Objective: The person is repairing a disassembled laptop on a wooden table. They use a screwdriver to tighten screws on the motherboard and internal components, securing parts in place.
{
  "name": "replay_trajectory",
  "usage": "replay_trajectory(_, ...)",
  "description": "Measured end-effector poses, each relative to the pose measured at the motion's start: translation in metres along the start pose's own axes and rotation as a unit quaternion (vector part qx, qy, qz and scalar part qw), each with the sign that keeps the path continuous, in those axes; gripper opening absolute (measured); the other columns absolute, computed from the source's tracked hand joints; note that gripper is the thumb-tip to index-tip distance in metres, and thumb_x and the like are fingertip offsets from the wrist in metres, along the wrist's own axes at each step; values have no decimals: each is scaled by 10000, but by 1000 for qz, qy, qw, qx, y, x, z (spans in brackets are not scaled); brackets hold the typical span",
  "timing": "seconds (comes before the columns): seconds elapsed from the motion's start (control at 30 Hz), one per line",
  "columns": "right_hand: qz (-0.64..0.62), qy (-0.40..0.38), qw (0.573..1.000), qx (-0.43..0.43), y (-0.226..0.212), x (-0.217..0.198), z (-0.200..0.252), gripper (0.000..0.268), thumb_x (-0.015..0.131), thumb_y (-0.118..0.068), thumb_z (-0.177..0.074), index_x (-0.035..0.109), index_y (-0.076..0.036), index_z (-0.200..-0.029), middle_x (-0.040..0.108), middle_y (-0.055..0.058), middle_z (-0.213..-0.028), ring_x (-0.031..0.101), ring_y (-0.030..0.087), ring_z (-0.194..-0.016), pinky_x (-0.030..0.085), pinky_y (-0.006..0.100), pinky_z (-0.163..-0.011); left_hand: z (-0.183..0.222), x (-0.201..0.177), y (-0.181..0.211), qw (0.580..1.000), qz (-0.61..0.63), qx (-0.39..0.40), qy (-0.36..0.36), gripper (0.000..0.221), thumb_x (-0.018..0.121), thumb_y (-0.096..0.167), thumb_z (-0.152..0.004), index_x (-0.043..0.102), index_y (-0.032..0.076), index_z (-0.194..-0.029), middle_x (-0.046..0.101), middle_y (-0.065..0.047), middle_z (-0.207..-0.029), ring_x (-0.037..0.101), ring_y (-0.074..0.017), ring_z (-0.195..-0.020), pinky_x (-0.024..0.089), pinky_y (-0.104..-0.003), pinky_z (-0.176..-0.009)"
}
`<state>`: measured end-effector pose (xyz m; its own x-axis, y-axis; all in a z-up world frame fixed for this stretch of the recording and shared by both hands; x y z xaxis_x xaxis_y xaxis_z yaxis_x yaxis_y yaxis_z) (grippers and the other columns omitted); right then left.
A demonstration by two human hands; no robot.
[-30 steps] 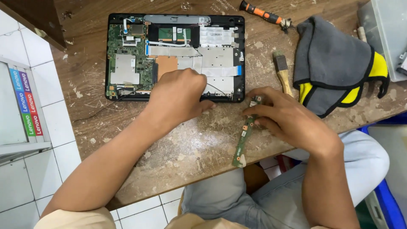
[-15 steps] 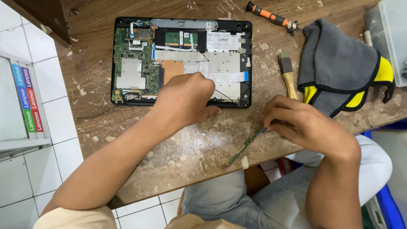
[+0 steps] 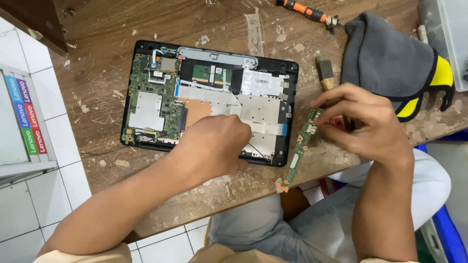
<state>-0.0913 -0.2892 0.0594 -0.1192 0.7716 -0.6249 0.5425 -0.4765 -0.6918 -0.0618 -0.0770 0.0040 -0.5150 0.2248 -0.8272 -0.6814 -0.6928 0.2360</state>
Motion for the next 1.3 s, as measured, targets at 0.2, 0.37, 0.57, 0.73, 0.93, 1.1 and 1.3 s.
replay_trajectory(0.2, -3, -2, 1000, 22, 7, 12, -8, 107, 709, 94, -882, 750, 33, -959, 696, 233, -1289, 731, 331, -1214, 631, 404, -1064, -1, -6, -2, 997, 8, -13, 73, 638, 794, 642, -1009, 756, 45, -791, 751, -185, -797, 737, -479, -735, 540, -566, -559)
replay_trajectory(0.37, 15, 29, 996, 79, 7, 16, -14, 155, 825, 80, -947, 707, -13, -984, 698, 198, -1346, 441, 64, -568, 383, 200, -474, -10, -26, 10, 981, -4, 51, 186, 479, 688, 575, -1084, 679, 113, -957, 722, -102, -818, 721, -452, -679, 527, -579, -492)
replay_trajectory(0.57, -35, 35, 993, 111, 15, 17, -13, 198, 781, 133, -962, 656, -12, -1015, 681, 205, -1360, 463, 92, -672, 387, 220, -553, -23, -19, 22, 934, 92, 185, 293, 400, 804, 372, -956, 713, 104, -1239, 667, -123, -1105, 653, -392, -1023, 524, -521, -840)
replay_trajectory(0.73, -66, 51, 991, 108, 19, 16, -14, 234, 802, 173, -944, 656, 31, -1059, 643, 237, -1372, 688, 284, -1288, 622, 318, -1043, -27, -18, 25, 919, 149, 233, 282, 357, 772, 317, -983, 738, 98, -1262, 642, -134, -1053, 620, -369, -978, 485, -493, -847)
replay_trajectory(0.93, -76, 71, 987, 126, 22, 22, -14, 243, 783, 199, -956, 665, 38, -1096, 624, 219, -1356, 674, 286, -1296, 635, 330, -1105, -31, -20, 16, 915, 213, 226, 259, 247, 819, 270, -937, 707, 138, -1115, 610, -63, -1024, 598, -294, -1011, 438, -417, -906)
replay_trajectory(1.1, -48, 87, 988, 120, 24, 23, -14, 243, 760, 192, -988, 684, 81, -1191, 607, 250, -1402, 685, 317, -1297, 619, 357, -1172, -28, -23, 11, 899, 281, 236, 238, 213, 814, 207, -942, 682, 145, -1097, 582, -36, -1018, 589, -255, -977, 414, -377, -930)
replay_trajectory(1.3, 88, 113, 988, 58, 17, 27, -15, 225, 868, 114, -991, 725, 54, -1154, 679, 265, -1356, 693, 376, -1294, 610, 441, -1105, -27, -26, 12, 895, 290, 249, 228, 197, 773, 173, -914, 628, 106, -1029, 557, -61, -996, 567, -257, -896, 445, -368, -873)
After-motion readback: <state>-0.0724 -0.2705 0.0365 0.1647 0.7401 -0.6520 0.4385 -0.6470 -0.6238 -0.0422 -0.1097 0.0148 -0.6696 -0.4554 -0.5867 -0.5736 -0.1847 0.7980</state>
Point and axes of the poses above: each hand's wrist, its own z-axis away from the middle knuckle, its own x-axis out of the palm, y = z × x, the point moved 8 cm from there along -z, towards the middle knuckle
